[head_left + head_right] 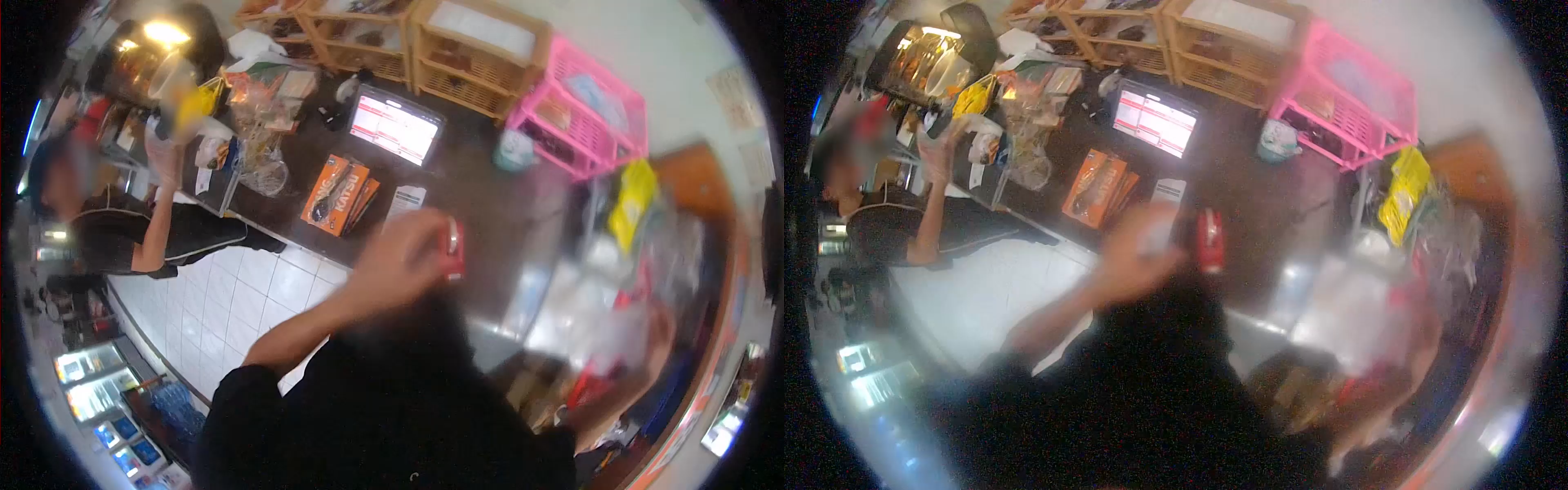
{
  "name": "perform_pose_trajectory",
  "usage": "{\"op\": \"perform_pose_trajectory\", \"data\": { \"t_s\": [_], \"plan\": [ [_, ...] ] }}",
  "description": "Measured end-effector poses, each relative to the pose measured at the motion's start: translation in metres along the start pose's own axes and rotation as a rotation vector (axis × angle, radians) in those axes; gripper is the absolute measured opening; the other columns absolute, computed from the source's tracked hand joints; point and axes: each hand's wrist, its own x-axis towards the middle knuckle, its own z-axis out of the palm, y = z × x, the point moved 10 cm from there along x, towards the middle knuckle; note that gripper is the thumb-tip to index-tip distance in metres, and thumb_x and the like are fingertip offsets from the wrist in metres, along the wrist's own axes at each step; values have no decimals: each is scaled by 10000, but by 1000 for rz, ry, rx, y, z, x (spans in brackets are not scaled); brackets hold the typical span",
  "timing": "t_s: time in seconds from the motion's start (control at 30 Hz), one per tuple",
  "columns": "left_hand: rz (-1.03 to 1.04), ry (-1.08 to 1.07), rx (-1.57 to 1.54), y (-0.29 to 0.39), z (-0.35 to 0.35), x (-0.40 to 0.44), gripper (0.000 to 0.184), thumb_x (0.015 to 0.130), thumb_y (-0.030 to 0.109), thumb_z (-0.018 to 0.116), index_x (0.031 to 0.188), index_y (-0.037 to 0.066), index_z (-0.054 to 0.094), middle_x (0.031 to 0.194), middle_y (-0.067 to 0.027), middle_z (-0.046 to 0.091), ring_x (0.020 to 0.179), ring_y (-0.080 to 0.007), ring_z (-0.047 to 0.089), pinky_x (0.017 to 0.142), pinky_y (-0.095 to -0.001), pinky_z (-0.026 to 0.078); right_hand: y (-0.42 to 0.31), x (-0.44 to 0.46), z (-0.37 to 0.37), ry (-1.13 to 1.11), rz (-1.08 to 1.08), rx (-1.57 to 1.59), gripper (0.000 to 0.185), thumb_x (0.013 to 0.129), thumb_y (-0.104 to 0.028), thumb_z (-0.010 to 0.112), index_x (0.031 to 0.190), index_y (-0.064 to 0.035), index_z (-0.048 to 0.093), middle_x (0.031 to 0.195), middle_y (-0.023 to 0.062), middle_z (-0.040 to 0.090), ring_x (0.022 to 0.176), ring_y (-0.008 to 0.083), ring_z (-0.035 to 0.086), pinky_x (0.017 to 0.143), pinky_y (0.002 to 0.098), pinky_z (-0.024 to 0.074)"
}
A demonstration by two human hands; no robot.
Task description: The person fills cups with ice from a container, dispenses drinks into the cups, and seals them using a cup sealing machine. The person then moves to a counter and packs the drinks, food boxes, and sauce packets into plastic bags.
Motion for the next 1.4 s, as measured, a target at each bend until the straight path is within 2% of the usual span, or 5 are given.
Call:
{"op": "perform_pose_trajectory", "data": {
  "t_s": [0.23,0.37,1.1,1.3,1.4],
  "plan": [
    [179,-309,-61,110,94,73,234,860,268,661,884,41,716,813,-222,687,790,-407,675,714,-495,532,-201,25,184,-829,-51,156,301,989,-293,610,1042,-7,686,857,54,683,757,134,624,713,285,500],
    [-316,-352,-352,41,44,95,332,976,297,552,898,47,757,607,-84,630,627,-174,663,613,-375,507,-178,69,147,-161,-38,543,361,1012,-378,542,887,-55,642,737,23,609,702,113,582,658,261,452],
    [-749,820,-258,-117,-259,-293,675,1028,538,460,533,79,490,472,-46,465,421,-134,443,424,-290,331,-252,-248,532,-1375,1060,1371,232,947,-240,665,1101,-68,636,1046,25,607,937,148,575,794,321,505],
    [-665,686,1154,-158,-256,-336,344,907,326,715,940,3,601,814,-121,597,755,-309,610,717,-437,485,-260,-273,574,-1678,606,1193,240,934,-218,664,1100,-45,650,971,49,666,789,139,614,664,293,491],
    [-769,614,222,-192,-211,-308,286,919,230,706,1020,-3,574,903,-94,618,789,-226,625,758,-360,507,-305,-270,579,-1569,226,955,182,899,-217,704,907,-38,674,794,20,650,708,114,601,617,302,483]
  ]
}}
